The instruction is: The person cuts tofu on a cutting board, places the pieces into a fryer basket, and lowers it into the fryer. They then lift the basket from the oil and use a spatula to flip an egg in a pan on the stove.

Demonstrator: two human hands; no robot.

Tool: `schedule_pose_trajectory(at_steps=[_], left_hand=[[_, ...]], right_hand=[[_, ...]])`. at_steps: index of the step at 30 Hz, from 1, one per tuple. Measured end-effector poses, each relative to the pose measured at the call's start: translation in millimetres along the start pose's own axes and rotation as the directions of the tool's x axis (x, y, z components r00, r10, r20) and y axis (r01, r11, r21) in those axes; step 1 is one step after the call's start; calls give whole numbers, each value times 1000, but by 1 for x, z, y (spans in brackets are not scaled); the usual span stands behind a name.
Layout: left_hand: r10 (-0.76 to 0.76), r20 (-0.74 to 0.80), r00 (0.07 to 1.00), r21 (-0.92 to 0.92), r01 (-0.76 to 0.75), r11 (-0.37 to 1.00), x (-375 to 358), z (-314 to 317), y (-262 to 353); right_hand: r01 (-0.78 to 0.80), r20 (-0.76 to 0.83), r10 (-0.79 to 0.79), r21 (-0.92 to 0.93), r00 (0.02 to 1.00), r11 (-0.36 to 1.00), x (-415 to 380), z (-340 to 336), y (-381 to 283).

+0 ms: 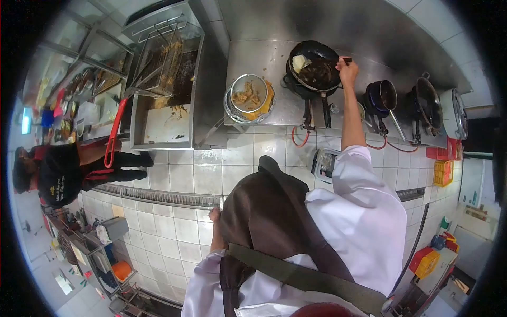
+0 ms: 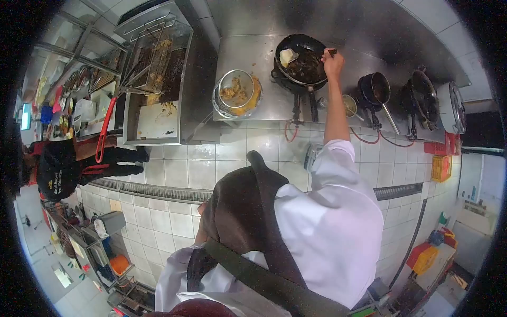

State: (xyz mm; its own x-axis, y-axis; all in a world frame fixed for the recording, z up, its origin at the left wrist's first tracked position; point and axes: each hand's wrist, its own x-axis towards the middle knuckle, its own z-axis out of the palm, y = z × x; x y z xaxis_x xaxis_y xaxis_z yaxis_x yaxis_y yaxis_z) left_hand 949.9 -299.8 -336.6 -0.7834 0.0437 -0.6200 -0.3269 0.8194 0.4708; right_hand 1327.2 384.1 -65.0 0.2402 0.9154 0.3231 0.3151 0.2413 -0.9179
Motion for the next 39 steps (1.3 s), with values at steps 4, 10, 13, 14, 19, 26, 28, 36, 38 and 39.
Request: schedule_pose_trajectory(at_steps=[4,10,13,14,19,26,28,36,38,39], left_hand=[[85,94,992,18,-87,996,12,-2,-10],[234,128,964,136,-250,959,29,6,-24],[110,44,993,82,-114,990,32,9,-19],[133,15,991,164,-134,977,37,12,-22],[94,30,995,183,-98,978,23,10,-14],[47,57,997,268,-61,961,9,3,2],[51,70,996,232,-66,970,24,8,-13],[181,94,979,178,-195,964,27,9,-30],[171,102,980,167,-186,968,31,12,-42],[173,108,979,197,-191,962,39,17,-53]], right_hand=[[54,38,-48,-188,998,981,2,-11,-4],[-21,95,30,-88,995,996,-1,-17,0],[54,77,-39,-207,996,977,-11,-24,-22],[53,76,-38,-209,996,976,-11,-27,-25],[292,158,-247,-441,956,849,-8,-43,-51],[218,219,-143,-374,965,902,14,-34,-73],[226,221,-136,-461,966,858,15,-34,-75],[248,201,-172,-455,964,855,30,-26,-31],[330,209,-255,-588,944,738,35,-21,-25],[174,201,-51,-660,978,730,21,-27,-57]])
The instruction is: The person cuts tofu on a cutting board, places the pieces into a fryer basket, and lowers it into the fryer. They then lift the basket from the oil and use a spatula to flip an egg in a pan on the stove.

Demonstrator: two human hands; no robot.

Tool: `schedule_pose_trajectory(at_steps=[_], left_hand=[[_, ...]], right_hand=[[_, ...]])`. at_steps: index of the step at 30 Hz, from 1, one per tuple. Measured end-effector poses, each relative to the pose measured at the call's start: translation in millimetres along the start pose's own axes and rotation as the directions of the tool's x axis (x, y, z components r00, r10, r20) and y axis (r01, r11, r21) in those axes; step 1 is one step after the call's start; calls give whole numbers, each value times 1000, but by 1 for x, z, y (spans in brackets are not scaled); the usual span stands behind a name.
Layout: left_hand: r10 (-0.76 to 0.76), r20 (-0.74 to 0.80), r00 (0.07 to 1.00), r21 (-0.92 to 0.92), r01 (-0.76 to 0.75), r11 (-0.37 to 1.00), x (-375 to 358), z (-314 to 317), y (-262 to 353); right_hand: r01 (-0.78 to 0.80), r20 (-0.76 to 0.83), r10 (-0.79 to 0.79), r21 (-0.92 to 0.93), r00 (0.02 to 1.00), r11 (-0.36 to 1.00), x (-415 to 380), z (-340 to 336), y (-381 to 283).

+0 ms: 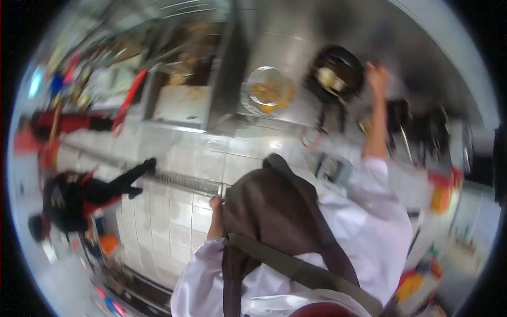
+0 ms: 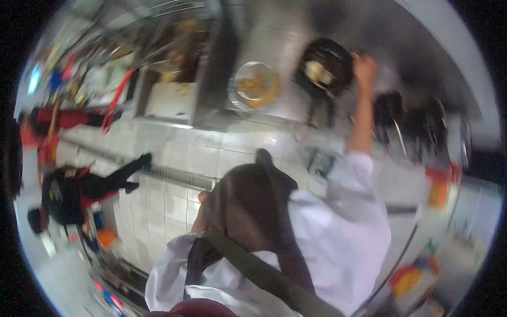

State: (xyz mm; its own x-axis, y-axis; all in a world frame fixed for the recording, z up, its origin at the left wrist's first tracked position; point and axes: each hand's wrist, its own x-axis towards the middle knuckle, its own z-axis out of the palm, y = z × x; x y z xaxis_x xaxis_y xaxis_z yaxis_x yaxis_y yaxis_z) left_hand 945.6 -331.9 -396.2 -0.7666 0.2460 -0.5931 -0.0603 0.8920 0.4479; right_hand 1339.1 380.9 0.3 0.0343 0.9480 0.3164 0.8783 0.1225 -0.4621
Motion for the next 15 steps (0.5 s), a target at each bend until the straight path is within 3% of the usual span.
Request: schedule_pose_trajectory(at_steps=[2,3,4,6,7,8,10,12,13,15], left_hand=[[-7,-13,1000,52,8,999,10,16,-19],[-20,-33,999,38,21,999,13,19,-22],[-61,-53,997,7,62,998,12,20,-22],[-240,-196,951,-132,217,967,-20,8,21],[-272,-232,934,-177,235,956,-29,-3,43],[-290,-205,935,-168,258,951,-39,-14,60],[-332,-182,926,-181,300,937,-47,-14,67],[-260,-143,955,-155,238,959,-48,-21,70],[-233,-203,951,-84,220,972,-45,-19,70],[-264,-191,945,-126,243,962,-43,-17,67]], right_hand=[[235,-18,-237,-93,971,968,10,16,34],[103,-74,-83,344,994,933,4,10,18],[155,-11,-156,184,988,971,31,37,70],[283,-155,-265,100,952,954,34,47,81],[110,-9,-112,271,994,956,36,40,73],[128,4,-130,162,991,978,36,29,67],[99,-36,-92,462,995,881,28,22,49],[124,-32,-120,227,992,966,41,39,66],[138,-35,-133,245,990,960,43,45,63],[123,53,-130,124,990,985,44,44,61]])
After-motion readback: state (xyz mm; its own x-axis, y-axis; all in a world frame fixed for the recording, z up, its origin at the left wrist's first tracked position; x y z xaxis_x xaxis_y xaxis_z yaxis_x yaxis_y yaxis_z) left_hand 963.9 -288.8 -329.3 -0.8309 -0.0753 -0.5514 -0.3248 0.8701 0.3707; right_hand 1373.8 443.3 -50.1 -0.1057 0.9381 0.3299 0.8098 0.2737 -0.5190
